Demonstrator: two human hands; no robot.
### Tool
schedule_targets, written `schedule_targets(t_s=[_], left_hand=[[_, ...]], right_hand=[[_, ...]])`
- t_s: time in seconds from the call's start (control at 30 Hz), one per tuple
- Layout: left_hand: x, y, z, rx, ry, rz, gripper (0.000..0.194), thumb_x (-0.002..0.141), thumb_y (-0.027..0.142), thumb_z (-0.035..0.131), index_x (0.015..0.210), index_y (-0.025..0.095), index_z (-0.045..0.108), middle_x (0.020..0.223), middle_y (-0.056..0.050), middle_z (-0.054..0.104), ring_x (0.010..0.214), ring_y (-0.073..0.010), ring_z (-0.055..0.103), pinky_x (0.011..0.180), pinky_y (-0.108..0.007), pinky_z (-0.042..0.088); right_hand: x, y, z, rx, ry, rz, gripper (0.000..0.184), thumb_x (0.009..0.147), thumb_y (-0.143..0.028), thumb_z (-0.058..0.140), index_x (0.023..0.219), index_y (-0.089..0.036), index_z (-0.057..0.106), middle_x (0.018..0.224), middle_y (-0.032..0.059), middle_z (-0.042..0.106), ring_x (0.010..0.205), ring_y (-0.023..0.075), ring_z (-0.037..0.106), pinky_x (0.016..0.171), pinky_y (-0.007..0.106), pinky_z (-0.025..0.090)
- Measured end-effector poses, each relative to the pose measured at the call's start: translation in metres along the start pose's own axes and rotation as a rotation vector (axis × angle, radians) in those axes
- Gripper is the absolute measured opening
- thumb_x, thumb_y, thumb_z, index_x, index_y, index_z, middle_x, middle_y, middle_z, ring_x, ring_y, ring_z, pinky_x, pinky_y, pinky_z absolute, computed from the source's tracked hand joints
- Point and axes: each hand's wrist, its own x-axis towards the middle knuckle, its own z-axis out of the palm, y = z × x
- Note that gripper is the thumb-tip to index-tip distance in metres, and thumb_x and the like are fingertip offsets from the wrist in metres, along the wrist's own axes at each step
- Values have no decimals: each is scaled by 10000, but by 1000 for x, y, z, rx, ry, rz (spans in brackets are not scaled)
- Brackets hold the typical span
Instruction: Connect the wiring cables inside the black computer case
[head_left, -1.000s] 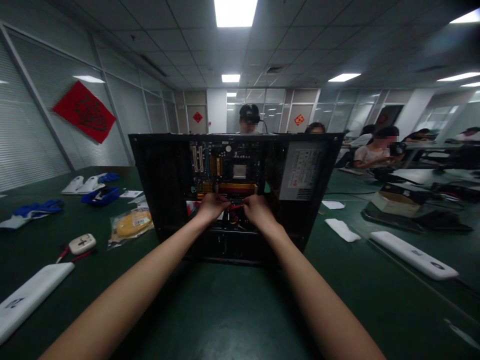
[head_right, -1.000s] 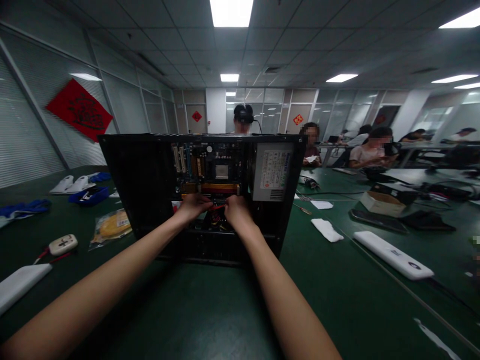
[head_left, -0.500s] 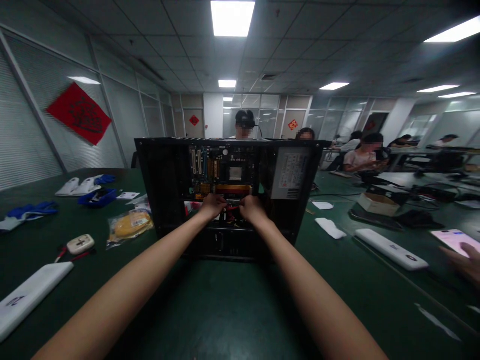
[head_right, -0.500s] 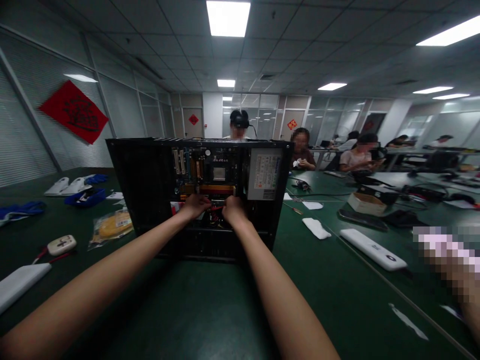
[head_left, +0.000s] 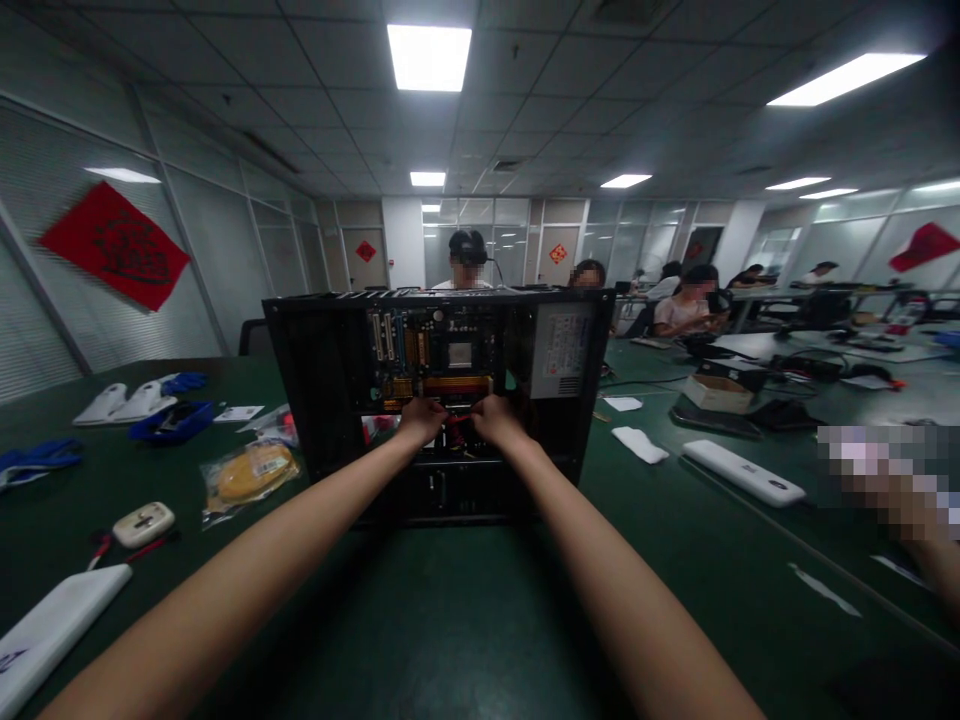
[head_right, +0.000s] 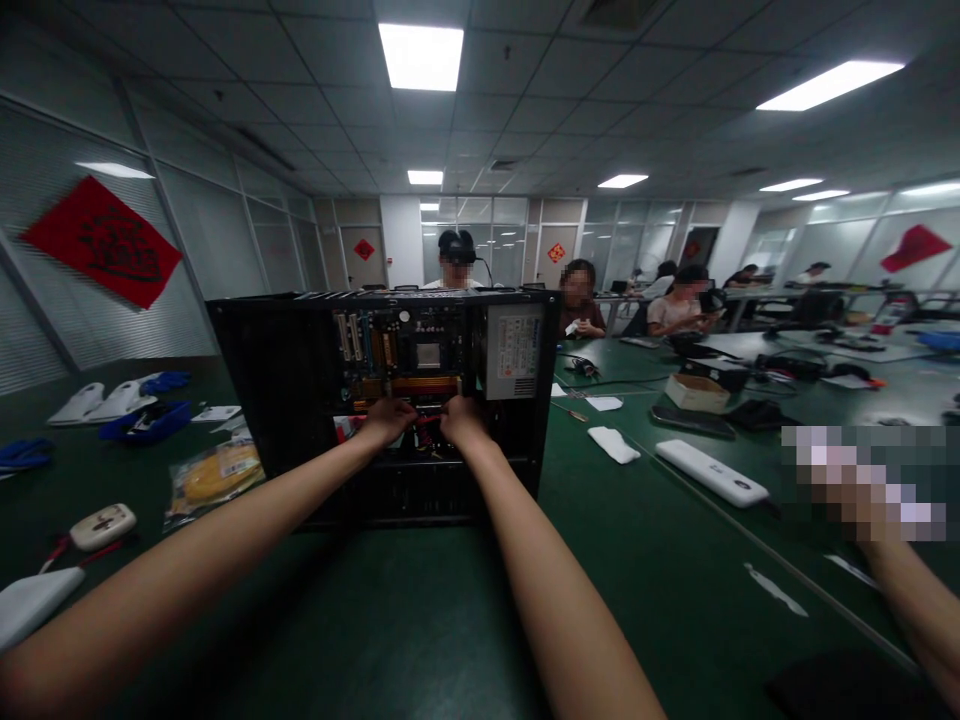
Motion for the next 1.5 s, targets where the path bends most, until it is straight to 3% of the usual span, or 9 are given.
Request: schedule_targets(t_s=[0.17, 0.47, 0.83, 1.07, 1.23, 1.37, 1.5], left_hand=[[-3, 2, 2, 67, 2, 18, 213, 869, 230, 608, 964, 159, 785, 1017, -112, 774, 1005, -241, 701, 841, -279, 497], [-3, -1, 2, 73, -18, 49, 251, 892, 246, 579, 999, 160, 789, 1065, -118, 770, 1046, -250, 696, 872, -280, 490], [-2, -3, 2, 42, 19, 9, 231, 873, 311, 610, 871, 183, 803, 931, -102, 786, 947, -242, 719, 776, -260, 498], [-4, -1, 4, 119, 47, 10, 251, 874, 337, 586, 900, 186, 785, 975, -114, 777, 990, -248, 704, 845, -278, 501], [-21, 3, -2, 164, 181, 169, 285, 920, 251, 492, 1063, 190, 731, 1110, -101, 750, 1075, -236, 675, 937, -291, 480], [-36, 7, -7, 161, 46, 348, 305, 918, 241, 506, 1161, 210, 688, 1155, -106, 731, 1084, -257, 669, 922, -322, 484], [-42, 11, -7, 154, -24, 402, 286, 912, 278, 536, 1139, 218, 699, 1115, -108, 736, 1049, -267, 675, 896, -323, 481]], right_hand=[[1, 1, 1, -9, 26, 5, 220, 896, -193, 603, 1032, -159, 773, 1045, 125, 754, 1023, 200, 699, 856, 224, 491], [2, 2, 3, 19, 41, 25, 247, 900, -198, 599, 1084, -172, 761, 1087, 116, 749, 1065, 200, 690, 915, 238, 493], [3, 2, 4, -7, 33, 45, 216, 889, -214, 603, 1012, -187, 778, 1031, 123, 757, 1000, 215, 710, 843, 243, 497], [-1, -1, -1, -10, 2, 65, 238, 887, -227, 567, 960, -163, 784, 972, 143, 761, 925, 226, 722, 717, 238, 476], [-10, -7, -8, 40, 71, 42, 276, 899, -272, 533, 898, -138, 774, 863, 133, 758, 807, 201, 718, 615, 225, 416], [-16, -7, -9, 17, 48, -39, 280, 900, -287, 535, 826, -148, 767, 835, 122, 759, 752, 182, 696, 595, 228, 389], [-19, -8, -8, -8, 46, -104, 294, 916, -276, 521, 812, -154, 767, 826, 122, 756, 733, 177, 685, 592, 234, 376]])
